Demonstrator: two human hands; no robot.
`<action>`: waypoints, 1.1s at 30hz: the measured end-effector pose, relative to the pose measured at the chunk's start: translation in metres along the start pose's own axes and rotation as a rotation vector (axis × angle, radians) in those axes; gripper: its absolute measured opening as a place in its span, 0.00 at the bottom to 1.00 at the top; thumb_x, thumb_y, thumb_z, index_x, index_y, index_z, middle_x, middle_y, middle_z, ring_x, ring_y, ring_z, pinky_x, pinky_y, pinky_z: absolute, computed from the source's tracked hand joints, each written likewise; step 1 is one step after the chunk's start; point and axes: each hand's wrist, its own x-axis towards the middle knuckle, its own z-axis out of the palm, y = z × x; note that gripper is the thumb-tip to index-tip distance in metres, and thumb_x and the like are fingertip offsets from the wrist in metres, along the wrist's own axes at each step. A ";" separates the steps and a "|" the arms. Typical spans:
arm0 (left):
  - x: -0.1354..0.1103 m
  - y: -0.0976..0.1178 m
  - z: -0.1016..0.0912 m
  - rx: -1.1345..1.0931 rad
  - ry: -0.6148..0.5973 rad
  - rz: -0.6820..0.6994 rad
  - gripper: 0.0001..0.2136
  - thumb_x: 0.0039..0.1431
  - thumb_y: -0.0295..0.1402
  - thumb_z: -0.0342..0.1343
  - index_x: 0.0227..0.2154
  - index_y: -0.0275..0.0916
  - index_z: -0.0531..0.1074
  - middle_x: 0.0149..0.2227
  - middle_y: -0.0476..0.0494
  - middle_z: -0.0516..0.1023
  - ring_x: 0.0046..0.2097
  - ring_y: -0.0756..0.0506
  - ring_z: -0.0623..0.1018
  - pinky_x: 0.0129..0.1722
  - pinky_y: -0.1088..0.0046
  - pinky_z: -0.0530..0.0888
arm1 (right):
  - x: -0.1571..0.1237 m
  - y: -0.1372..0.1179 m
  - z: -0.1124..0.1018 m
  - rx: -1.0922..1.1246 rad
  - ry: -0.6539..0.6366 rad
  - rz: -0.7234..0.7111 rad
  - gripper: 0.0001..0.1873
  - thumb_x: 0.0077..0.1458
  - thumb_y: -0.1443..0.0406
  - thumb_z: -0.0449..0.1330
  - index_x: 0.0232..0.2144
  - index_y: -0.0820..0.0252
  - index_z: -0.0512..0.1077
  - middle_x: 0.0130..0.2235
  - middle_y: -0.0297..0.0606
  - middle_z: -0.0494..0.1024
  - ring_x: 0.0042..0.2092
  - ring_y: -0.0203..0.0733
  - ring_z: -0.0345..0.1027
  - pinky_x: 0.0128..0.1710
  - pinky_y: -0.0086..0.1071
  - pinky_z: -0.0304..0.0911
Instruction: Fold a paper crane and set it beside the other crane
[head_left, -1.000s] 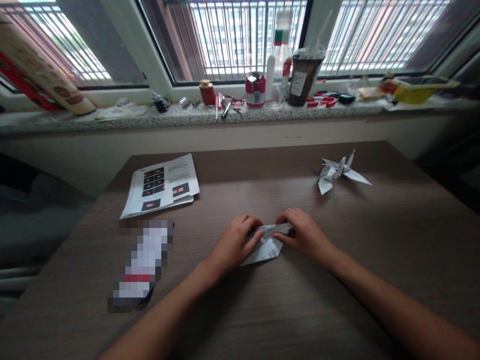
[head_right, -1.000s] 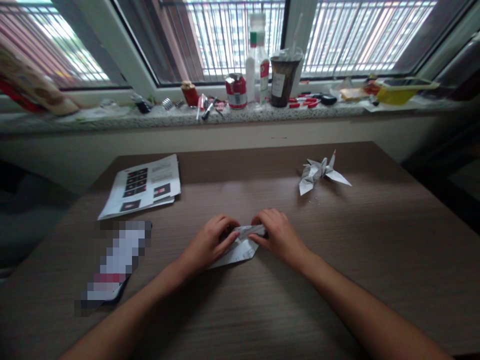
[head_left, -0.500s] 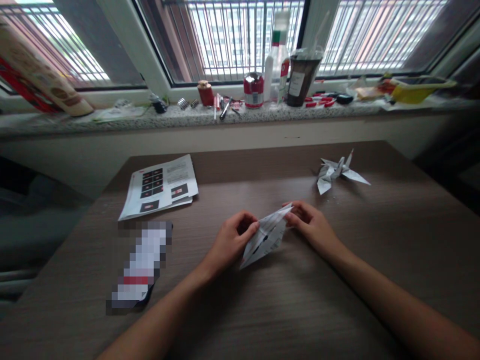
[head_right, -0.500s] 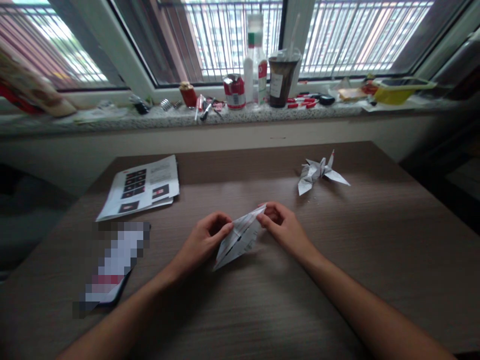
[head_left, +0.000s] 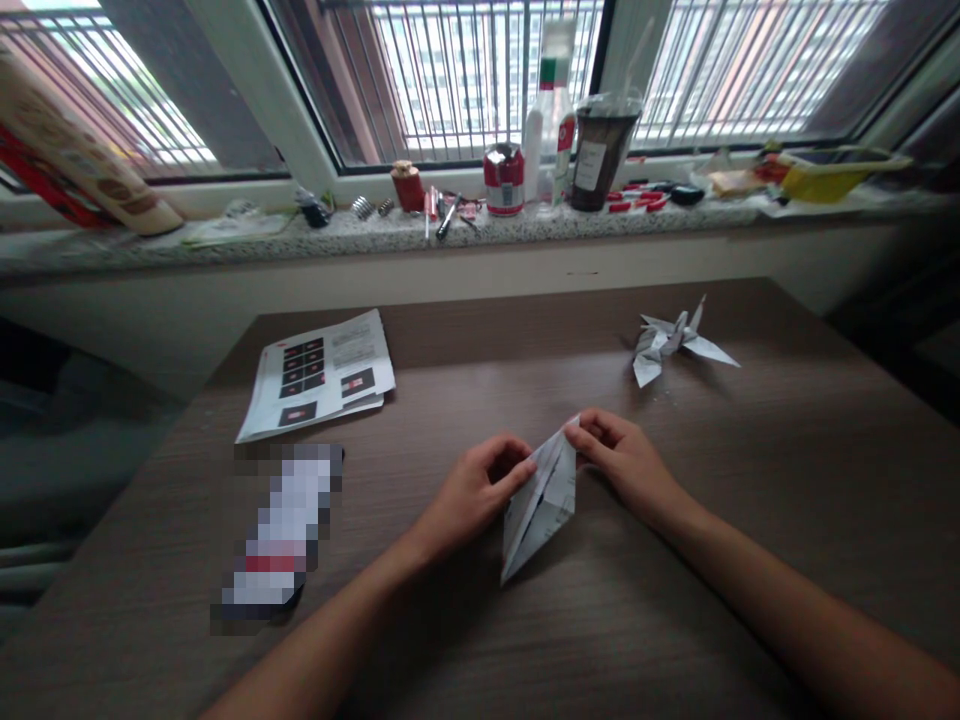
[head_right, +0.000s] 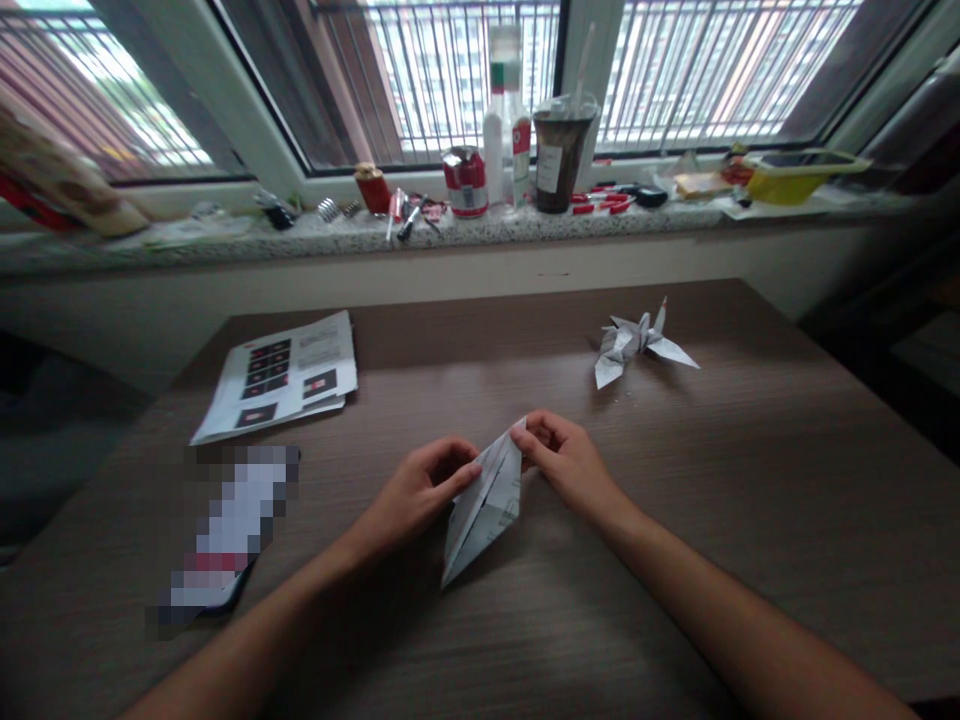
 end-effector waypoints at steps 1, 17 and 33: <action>0.000 0.000 0.001 -0.001 -0.006 -0.003 0.09 0.70 0.38 0.57 0.41 0.38 0.76 0.37 0.46 0.79 0.38 0.46 0.77 0.39 0.71 0.73 | 0.000 0.000 0.000 -0.001 -0.001 0.000 0.17 0.59 0.49 0.66 0.34 0.56 0.75 0.31 0.34 0.78 0.32 0.41 0.73 0.35 0.35 0.71; -0.002 0.005 -0.001 0.003 -0.059 -0.019 0.08 0.69 0.36 0.58 0.36 0.36 0.74 0.33 0.48 0.75 0.35 0.48 0.72 0.37 0.73 0.69 | -0.003 -0.004 -0.001 -0.016 0.022 -0.002 0.17 0.61 0.51 0.64 0.32 0.57 0.76 0.30 0.34 0.77 0.33 0.40 0.73 0.35 0.33 0.69; -0.001 0.002 0.000 -0.004 -0.053 0.004 0.08 0.68 0.36 0.59 0.35 0.37 0.74 0.32 0.49 0.74 0.34 0.49 0.72 0.36 0.74 0.69 | -0.001 -0.001 -0.001 -0.057 -0.017 0.018 0.18 0.58 0.50 0.67 0.30 0.58 0.78 0.27 0.33 0.77 0.29 0.38 0.69 0.31 0.31 0.64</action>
